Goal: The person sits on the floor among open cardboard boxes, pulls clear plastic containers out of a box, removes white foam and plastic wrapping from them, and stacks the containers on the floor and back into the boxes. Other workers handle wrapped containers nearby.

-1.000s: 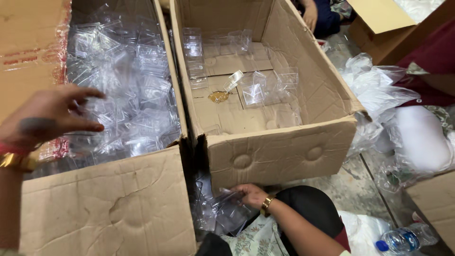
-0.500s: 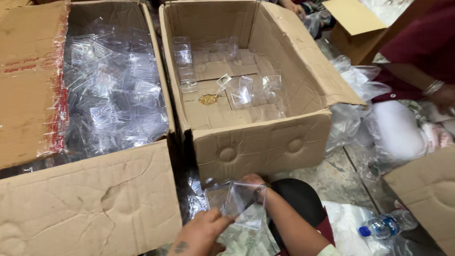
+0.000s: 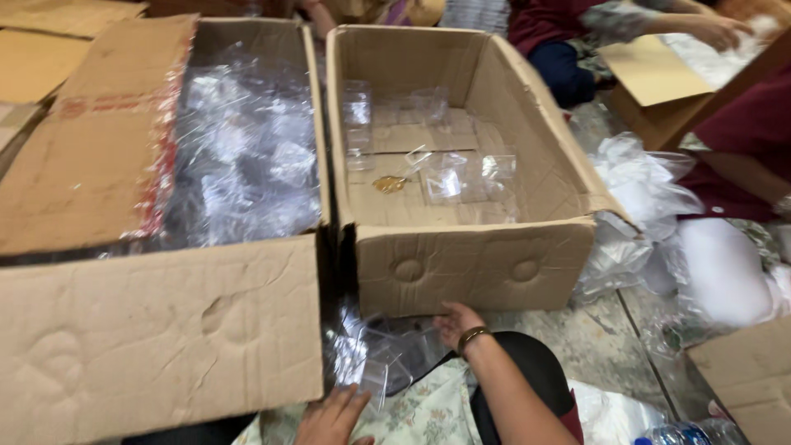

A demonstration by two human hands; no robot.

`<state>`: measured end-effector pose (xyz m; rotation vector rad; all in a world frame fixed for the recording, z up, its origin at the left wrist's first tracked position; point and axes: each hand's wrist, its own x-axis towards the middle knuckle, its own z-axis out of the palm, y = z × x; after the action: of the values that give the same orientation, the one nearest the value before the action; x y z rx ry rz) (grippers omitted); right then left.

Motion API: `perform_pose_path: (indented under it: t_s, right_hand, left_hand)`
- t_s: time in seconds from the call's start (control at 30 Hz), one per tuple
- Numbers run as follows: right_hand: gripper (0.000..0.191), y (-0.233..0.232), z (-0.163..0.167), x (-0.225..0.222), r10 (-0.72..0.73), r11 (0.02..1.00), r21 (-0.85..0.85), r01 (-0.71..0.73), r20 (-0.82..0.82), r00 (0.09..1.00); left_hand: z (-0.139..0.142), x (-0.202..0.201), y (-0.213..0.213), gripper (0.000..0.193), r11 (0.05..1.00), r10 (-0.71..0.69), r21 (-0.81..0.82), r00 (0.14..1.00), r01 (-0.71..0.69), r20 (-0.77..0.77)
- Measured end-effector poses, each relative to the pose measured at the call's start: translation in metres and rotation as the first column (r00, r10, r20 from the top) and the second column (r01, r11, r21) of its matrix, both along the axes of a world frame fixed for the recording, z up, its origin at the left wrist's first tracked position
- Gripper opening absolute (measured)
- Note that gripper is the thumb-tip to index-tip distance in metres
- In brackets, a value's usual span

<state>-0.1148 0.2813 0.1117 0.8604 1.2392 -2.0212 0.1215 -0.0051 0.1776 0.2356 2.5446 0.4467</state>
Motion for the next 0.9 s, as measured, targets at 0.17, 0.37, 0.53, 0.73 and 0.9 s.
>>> perform_pose_path:
  t_s: [0.17,0.37,0.53,0.73,0.9]
  right_hand:
    - [0.042,-0.005,0.011,-0.002,-0.061,0.997,-0.041,0.063,0.052,0.997]
    - [0.026,-0.013,0.026,0.011,-0.085,0.996,-0.012,0.085,-0.027,0.996]
    - [0.021,-0.009,0.022,0.041,-0.265,0.961,-0.103,0.257,-0.068,0.962]
    - [0.031,-0.006,0.049,0.136,-0.608,0.791,-0.268,0.550,-0.450,0.654]
    - [0.061,-0.004,0.146,0.161,-0.299,0.855,-0.275,0.439,-0.954,-0.016]
  left_hand:
    - [0.003,0.057,-0.039,0.077,0.925,0.282,-0.137,0.883,-0.354,-0.374]
    - [0.100,0.057,-0.051,0.078,0.915,0.281,0.096,0.450,-0.392,-0.848]
    - [0.148,0.007,-0.080,0.092,0.967,0.174,0.147,0.120,-0.209,-0.977]
    - [0.174,-0.126,-0.128,0.100,0.922,0.317,0.234,0.256,-0.308,-0.913]
    - [0.154,-0.185,-0.135,0.104,0.881,0.347,0.116,0.459,-0.459,-0.818]
